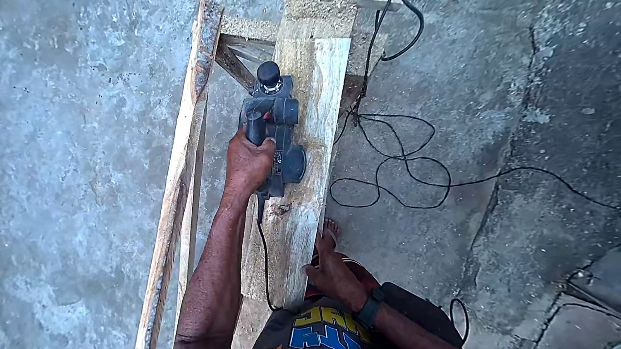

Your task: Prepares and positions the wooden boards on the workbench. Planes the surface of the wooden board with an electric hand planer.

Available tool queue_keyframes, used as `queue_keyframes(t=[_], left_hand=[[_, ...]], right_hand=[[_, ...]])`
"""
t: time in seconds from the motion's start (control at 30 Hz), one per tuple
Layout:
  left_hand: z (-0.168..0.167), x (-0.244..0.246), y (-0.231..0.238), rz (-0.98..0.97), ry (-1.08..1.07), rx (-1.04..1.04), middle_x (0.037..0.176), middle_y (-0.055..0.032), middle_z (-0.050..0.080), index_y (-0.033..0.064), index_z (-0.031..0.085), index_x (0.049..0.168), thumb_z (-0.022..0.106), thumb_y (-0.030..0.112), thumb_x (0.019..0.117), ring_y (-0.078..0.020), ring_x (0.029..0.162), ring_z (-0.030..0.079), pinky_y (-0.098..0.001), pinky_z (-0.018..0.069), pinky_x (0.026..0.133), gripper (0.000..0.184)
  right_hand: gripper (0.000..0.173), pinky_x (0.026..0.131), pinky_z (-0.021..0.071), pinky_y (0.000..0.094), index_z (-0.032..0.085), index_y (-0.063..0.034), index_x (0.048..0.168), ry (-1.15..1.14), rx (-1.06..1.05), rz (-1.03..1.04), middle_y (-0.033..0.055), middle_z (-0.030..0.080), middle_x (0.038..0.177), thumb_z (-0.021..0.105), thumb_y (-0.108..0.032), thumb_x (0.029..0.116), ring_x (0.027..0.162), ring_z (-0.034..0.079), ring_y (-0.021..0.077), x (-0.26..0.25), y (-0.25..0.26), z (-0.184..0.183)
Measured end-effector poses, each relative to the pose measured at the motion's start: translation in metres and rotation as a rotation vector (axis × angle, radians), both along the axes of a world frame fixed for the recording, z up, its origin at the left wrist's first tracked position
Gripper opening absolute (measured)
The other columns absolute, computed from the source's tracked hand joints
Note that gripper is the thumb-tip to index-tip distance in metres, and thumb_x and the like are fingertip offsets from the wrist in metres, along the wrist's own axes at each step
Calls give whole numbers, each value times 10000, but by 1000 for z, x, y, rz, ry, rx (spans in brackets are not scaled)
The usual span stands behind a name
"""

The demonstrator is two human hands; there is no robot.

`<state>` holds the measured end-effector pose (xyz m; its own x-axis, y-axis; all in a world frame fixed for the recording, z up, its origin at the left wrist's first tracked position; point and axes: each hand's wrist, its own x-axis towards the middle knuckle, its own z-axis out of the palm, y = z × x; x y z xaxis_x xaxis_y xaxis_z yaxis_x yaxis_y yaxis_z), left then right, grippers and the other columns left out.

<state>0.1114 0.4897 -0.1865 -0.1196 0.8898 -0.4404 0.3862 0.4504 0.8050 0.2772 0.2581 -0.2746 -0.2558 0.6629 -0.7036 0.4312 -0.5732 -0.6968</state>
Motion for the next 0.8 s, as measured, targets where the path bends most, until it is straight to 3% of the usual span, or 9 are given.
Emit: queue_keyframes(t=[0.33, 0.57, 0.67, 0.8], left_hand=[[3, 10, 63, -15, -24, 62, 705, -55, 616, 41, 608, 1128, 659, 150, 936, -152, 484, 583, -321, 551, 473, 226], [32, -12, 71, 2, -63, 216, 661, -30, 593, 51, 584, 1079, 639, 119, 929, -141, 458, 569, -300, 538, 440, 174], [43, -38, 47, 6, -39, 237, 664, -20, 593, 57, 588, 1087, 639, 126, 923, -137, 464, 569, -304, 542, 453, 185], [56, -78, -6, 20, -31, 228, 680, -14, 603, 72, 589, 1115, 640, 142, 910, -132, 474, 577, -304, 550, 461, 223]], right_hand=[[950, 1153, 437, 344, 115, 45, 1617, -11, 36, 44, 221, 453, 1550, 703, -128, 891, 1380, 531, 227, 4, 1, -4], [942, 1041, 536, 375, 109, -7, 1630, 18, -8, 44, 194, 561, 1435, 683, -139, 896, 1201, 654, 215, 7, 1, -7], [951, 986, 566, 393, 133, -35, 1636, -5, 2, 10, 179, 592, 1389, 703, -162, 886, 1119, 684, 213, 4, -3, -4], [1015, 845, 627, 406, 204, -94, 1627, 41, -37, -98, 101, 703, 1172, 771, -138, 787, 919, 733, 177, 1, -4, -14]])
